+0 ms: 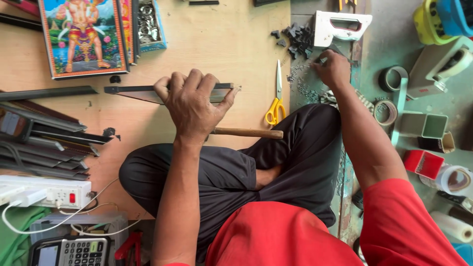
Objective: The recorder is framing various pictures by assembling glass panes, religious artwork, and backing boards using tools.
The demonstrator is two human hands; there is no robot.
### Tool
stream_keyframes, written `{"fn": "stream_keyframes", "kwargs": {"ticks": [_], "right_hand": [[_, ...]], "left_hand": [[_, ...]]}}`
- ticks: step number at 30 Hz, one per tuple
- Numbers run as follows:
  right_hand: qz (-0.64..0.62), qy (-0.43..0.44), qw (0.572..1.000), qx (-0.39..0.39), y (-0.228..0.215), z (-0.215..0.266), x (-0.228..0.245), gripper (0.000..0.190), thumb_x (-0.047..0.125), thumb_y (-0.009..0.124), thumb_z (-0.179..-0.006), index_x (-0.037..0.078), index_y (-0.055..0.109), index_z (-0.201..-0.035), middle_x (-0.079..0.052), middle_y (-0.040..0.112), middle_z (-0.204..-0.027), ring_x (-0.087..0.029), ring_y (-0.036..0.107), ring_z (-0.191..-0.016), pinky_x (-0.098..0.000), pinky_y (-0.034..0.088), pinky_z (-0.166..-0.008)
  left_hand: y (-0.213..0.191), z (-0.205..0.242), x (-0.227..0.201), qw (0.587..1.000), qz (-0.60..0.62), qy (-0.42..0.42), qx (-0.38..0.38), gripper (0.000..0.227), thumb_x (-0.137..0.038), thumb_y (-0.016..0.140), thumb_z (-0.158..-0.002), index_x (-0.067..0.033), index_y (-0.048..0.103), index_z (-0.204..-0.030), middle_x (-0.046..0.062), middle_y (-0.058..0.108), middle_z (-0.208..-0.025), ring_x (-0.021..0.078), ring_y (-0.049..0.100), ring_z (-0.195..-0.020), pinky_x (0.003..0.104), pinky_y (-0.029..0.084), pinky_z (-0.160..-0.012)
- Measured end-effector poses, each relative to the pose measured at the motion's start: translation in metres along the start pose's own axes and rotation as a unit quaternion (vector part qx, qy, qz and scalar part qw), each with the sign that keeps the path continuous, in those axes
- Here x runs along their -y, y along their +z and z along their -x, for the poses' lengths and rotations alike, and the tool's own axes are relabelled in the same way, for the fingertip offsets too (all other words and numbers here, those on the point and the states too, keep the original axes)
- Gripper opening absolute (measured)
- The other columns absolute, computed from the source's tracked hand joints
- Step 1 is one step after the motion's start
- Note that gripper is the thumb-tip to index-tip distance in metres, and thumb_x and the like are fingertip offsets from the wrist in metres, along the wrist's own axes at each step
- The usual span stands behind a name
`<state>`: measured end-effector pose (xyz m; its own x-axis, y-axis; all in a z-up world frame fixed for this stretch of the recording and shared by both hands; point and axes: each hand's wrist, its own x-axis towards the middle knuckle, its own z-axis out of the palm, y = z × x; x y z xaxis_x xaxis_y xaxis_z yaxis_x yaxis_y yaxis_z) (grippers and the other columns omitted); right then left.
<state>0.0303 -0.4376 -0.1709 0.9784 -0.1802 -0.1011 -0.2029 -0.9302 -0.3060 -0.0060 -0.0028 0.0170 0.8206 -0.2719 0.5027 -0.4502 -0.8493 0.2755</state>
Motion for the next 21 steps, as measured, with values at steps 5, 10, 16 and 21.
{"fn": "stream_keyframes", "kwargs": {"ticks": [5, 10, 16, 21], "right_hand": [[-0.028, 0.024, 0.999, 0.008, 0.007, -0.001, -0.006, 0.026, 0.020, 0.083, -0.088, 0.006, 0.074, -0.108, -0.014, 0.077, -0.090, -0.025, 0.072, -0.077, -0.0401, 0.057, -0.071], [-0.428, 0.043, 0.902, -0.025, -0.024, 0.022, 0.044, 0.015, 0.009, 0.076, -0.105, 0.001, 0.064, -0.112, -0.009, 0.072, -0.093, -0.011, 0.072, -0.073, -0.0256, 0.059, -0.057], [-0.541, -0.191, 0.819, -0.014, -0.084, 0.050, 0.195, 0.015, 0.006, 0.072, -0.112, -0.001, 0.061, -0.104, -0.011, 0.070, -0.096, -0.014, 0.070, -0.079, -0.0302, 0.064, -0.067], [-0.546, -0.304, 0.780, 0.010, -0.097, 0.069, 0.258, 0.012, 0.001, 0.067, -0.110, -0.001, 0.056, -0.109, -0.013, 0.072, -0.101, -0.015, 0.076, -0.092, -0.0310, 0.068, -0.083]], "left_hand": [[0.000, 0.005, 0.000, 1.000, 0.006, -0.014, 0.010, 0.044, -0.056, 0.087, -0.089, -0.0154, 0.069, -0.086, -0.001, 0.058, -0.086, 0.0217, 0.047, -0.088, 0.044, 0.029, -0.093], [0.020, 0.008, 0.012, 1.000, 0.016, 0.014, -0.007, 0.048, -0.062, 0.085, -0.088, -0.0161, 0.070, -0.093, -0.002, 0.061, -0.091, 0.0194, 0.049, -0.091, 0.043, 0.029, -0.095], [0.007, 0.001, 0.006, 0.999, 0.041, 0.002, -0.004, 0.046, -0.060, 0.084, -0.086, -0.0154, 0.071, -0.092, -0.002, 0.061, -0.089, 0.0209, 0.050, -0.092, 0.043, 0.030, -0.094], [0.001, 0.003, 0.003, 0.999, 0.039, -0.006, -0.013, 0.042, -0.057, 0.080, -0.086, -0.0162, 0.072, -0.094, -0.004, 0.061, -0.088, 0.0201, 0.051, -0.090, 0.042, 0.031, -0.093]]}}
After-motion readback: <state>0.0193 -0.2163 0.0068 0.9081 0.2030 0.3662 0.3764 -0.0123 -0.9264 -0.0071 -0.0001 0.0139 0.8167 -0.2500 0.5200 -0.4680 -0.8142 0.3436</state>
